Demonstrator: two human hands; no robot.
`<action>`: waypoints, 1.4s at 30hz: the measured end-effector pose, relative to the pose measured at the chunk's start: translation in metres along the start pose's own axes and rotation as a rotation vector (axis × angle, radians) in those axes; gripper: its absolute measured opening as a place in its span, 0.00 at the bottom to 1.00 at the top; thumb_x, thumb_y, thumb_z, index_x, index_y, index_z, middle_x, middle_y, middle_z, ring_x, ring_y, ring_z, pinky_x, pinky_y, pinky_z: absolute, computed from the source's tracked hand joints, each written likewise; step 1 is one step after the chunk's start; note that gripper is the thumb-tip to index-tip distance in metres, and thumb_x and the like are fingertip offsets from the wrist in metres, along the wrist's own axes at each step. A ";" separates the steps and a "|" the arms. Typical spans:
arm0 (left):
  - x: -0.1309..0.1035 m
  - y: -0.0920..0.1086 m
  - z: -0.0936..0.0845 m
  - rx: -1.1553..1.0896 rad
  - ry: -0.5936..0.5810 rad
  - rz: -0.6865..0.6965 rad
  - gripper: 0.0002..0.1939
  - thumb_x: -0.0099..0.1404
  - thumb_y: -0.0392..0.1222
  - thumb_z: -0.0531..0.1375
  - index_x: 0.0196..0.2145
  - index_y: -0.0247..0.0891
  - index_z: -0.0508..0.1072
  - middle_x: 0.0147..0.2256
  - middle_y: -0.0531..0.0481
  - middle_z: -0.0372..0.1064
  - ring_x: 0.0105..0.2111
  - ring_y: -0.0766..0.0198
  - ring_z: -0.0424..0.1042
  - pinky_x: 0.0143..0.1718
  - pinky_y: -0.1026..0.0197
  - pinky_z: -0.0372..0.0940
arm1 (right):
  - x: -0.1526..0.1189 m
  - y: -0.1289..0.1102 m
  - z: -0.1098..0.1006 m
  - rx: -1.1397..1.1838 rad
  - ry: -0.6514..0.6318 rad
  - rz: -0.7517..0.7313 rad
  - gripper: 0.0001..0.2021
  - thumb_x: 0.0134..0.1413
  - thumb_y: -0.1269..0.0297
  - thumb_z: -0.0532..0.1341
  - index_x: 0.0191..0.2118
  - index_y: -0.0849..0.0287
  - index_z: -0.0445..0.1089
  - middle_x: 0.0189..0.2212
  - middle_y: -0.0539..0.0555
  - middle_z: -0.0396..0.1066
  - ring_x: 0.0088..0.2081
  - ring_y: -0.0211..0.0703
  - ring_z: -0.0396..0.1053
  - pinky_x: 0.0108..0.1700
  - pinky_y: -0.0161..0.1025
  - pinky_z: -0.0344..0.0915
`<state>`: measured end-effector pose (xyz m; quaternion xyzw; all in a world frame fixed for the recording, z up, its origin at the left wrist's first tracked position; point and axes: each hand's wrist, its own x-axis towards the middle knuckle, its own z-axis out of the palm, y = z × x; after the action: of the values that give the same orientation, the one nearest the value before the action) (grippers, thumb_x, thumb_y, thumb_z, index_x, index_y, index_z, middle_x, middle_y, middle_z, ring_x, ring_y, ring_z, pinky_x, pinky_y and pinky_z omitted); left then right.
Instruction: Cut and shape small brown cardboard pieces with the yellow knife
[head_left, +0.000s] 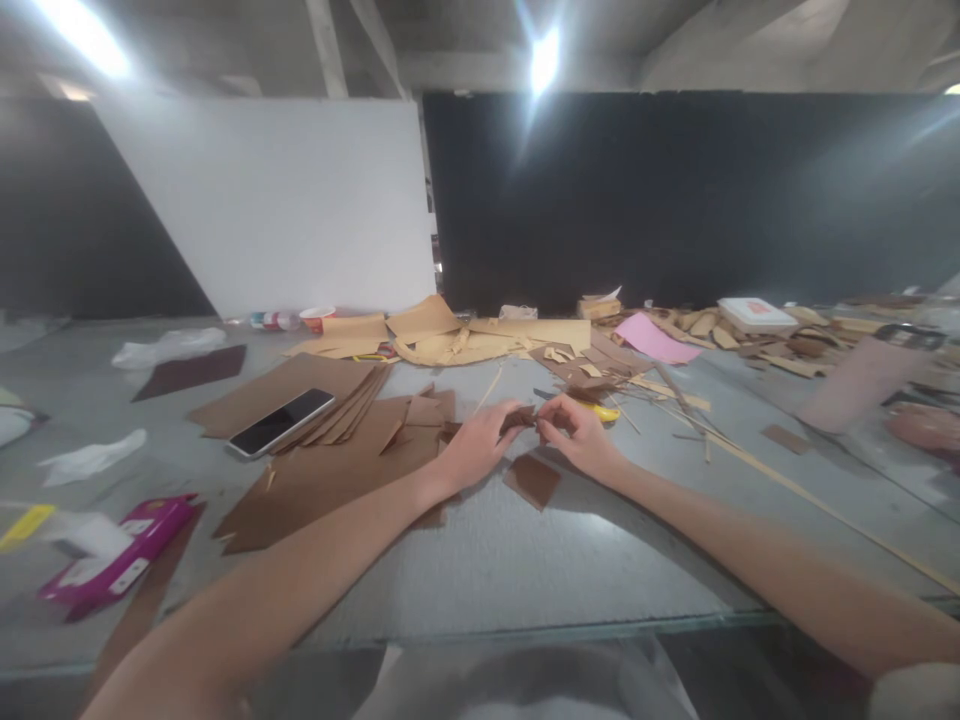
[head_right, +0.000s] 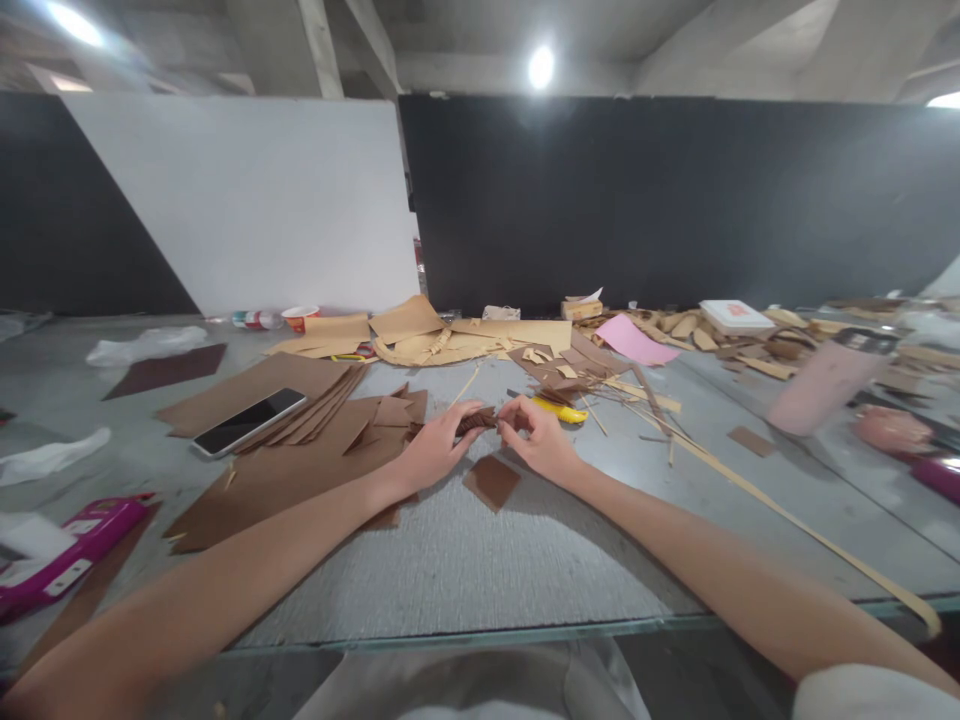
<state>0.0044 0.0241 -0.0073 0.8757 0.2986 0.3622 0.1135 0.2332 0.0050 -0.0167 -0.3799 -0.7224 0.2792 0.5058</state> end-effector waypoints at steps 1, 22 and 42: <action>0.000 0.000 0.000 0.000 -0.001 -0.001 0.16 0.80 0.46 0.55 0.61 0.43 0.67 0.57 0.43 0.75 0.56 0.52 0.76 0.59 0.46 0.72 | 0.000 0.002 0.000 -0.017 0.003 0.001 0.10 0.66 0.55 0.63 0.40 0.55 0.67 0.28 0.50 0.74 0.29 0.42 0.74 0.34 0.40 0.71; -0.002 -0.003 -0.001 -0.026 -0.029 -0.054 0.16 0.80 0.45 0.55 0.62 0.44 0.68 0.57 0.44 0.74 0.58 0.53 0.74 0.61 0.48 0.68 | 0.001 0.004 -0.003 -0.146 -0.040 -0.100 0.05 0.66 0.61 0.62 0.38 0.54 0.72 0.32 0.52 0.78 0.31 0.43 0.74 0.35 0.39 0.70; -0.001 -0.003 -0.001 -0.022 -0.004 -0.043 0.18 0.80 0.46 0.54 0.64 0.46 0.66 0.59 0.44 0.73 0.58 0.53 0.74 0.62 0.47 0.69 | 0.004 -0.006 -0.013 -0.262 0.094 -0.223 0.05 0.66 0.65 0.60 0.42 0.56 0.75 0.30 0.52 0.74 0.30 0.42 0.70 0.33 0.39 0.65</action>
<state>0.0022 0.0260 -0.0087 0.8684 0.3131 0.3613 0.1312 0.2428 0.0050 -0.0061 -0.3728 -0.7658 0.1070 0.5129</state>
